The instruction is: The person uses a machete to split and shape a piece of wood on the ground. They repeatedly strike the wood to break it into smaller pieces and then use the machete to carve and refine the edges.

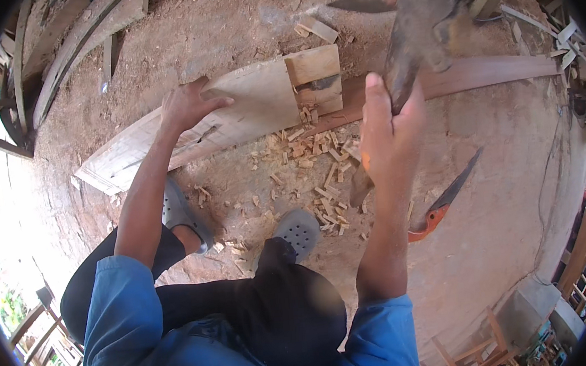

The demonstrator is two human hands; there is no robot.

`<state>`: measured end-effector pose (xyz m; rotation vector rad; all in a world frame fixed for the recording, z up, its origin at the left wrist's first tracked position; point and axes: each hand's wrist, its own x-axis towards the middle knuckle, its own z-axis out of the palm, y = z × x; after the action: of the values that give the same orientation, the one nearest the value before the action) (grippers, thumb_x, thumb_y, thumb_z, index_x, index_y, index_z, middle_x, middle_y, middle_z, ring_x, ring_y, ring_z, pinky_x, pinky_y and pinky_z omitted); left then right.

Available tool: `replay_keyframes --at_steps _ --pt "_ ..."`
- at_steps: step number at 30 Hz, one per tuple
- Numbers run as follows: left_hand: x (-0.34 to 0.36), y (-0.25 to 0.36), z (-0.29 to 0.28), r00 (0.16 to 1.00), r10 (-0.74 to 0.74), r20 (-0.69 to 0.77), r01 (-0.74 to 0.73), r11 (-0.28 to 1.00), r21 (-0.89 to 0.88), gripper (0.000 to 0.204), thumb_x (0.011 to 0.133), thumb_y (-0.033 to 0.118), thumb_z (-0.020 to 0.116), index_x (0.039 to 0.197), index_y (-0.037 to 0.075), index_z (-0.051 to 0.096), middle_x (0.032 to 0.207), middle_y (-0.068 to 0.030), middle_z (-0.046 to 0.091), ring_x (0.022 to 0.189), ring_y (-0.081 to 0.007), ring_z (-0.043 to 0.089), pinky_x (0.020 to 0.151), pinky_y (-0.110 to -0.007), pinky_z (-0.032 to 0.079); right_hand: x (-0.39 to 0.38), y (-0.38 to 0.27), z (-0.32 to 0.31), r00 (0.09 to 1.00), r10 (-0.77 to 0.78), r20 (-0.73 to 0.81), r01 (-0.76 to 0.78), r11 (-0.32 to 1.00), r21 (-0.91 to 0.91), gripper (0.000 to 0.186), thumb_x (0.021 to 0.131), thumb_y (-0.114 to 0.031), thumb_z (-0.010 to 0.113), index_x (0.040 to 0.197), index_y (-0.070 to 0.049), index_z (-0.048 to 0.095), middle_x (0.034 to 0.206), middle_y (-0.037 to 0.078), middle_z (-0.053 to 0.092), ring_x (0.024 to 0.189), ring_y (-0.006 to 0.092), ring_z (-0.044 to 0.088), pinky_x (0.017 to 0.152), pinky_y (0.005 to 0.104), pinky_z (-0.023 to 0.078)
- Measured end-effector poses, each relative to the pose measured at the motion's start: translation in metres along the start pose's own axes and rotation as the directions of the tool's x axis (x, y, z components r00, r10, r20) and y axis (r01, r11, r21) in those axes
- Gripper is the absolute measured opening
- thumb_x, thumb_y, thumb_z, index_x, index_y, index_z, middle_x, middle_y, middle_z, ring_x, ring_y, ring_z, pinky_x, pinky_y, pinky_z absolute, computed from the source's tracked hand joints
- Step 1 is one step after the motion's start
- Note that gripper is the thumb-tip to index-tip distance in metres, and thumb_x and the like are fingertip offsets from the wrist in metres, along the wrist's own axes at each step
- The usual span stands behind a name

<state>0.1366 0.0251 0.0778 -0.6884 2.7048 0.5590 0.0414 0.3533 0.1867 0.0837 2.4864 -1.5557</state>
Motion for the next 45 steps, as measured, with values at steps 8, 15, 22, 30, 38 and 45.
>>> replay_keyframes --at_steps 8,15,22,30,38,45 --pt "0.0 -0.002 0.002 0.993 0.05 -0.104 -0.044 0.997 0.067 0.097 0.07 0.076 0.075 0.131 0.001 0.064 0.119 -0.0228 0.072 0.112 -0.0411 0.068 0.097 -0.05 0.053 -0.005 0.032 0.031 0.987 0.014 0.16 0.073 0.848 -0.524 0.051 0.097 -0.043 0.064 0.105 0.007 0.061 0.085 0.03 0.067 0.086 0.0454 0.068 0.075 0.053 0.05" --pt "0.0 0.002 0.0 0.996 0.025 -0.087 -0.023 0.999 0.026 0.093 0.071 0.074 0.076 0.132 0.005 0.065 0.12 -0.0224 0.071 0.116 -0.0394 0.067 0.1 -0.05 0.051 -0.003 -0.008 0.0 0.991 -0.129 -0.042 0.115 0.962 -0.247 0.05 0.101 -0.041 0.06 0.113 0.008 0.058 0.097 0.027 0.071 0.093 0.0429 0.07 0.082 0.0525 0.052" --pt "-0.001 0.001 -0.001 0.999 0.011 -0.048 -0.01 1.0 0.021 0.097 0.071 0.075 0.074 0.136 0.004 0.063 0.123 -0.0228 0.07 0.118 -0.0391 0.066 0.102 -0.049 0.05 -0.015 0.033 0.04 0.972 0.038 0.231 0.087 0.857 -0.507 0.046 0.101 -0.04 0.06 0.107 0.006 0.059 0.081 0.024 0.067 0.076 0.0364 0.069 0.07 0.0498 0.052" --pt "0.002 0.003 -0.004 1.0 0.027 0.005 -0.027 1.0 0.01 0.096 0.071 0.077 0.073 0.135 0.006 0.063 0.119 -0.0215 0.072 0.115 -0.0399 0.067 0.099 -0.049 0.051 0.003 -0.006 0.006 0.999 0.013 0.032 -0.002 0.944 -0.33 0.05 0.101 -0.044 0.059 0.113 0.005 0.06 0.085 0.024 0.069 0.081 0.038 0.07 0.073 0.0496 0.053" --pt "0.001 -0.002 0.003 0.996 0.021 -0.086 -0.017 0.999 0.044 0.094 0.071 0.077 0.073 0.132 0.006 0.065 0.12 -0.0209 0.072 0.116 -0.0406 0.067 0.102 -0.049 0.051 0.005 0.03 0.018 0.997 -0.042 0.065 0.069 0.864 -0.499 0.047 0.099 -0.041 0.064 0.108 0.005 0.062 0.088 0.03 0.069 0.088 0.0452 0.07 0.076 0.0508 0.052" --pt "0.004 -0.002 0.002 0.99 0.102 -0.092 -0.103 0.995 -0.008 0.09 0.072 0.074 0.074 0.13 0.005 0.065 0.116 -0.0229 0.072 0.112 -0.0402 0.068 0.097 -0.048 0.052 -0.001 -0.002 0.01 0.997 -0.08 0.009 0.077 0.903 -0.422 0.049 0.1 -0.045 0.06 0.108 0.003 0.062 0.093 0.023 0.072 0.083 0.0443 0.07 0.072 0.0527 0.052"
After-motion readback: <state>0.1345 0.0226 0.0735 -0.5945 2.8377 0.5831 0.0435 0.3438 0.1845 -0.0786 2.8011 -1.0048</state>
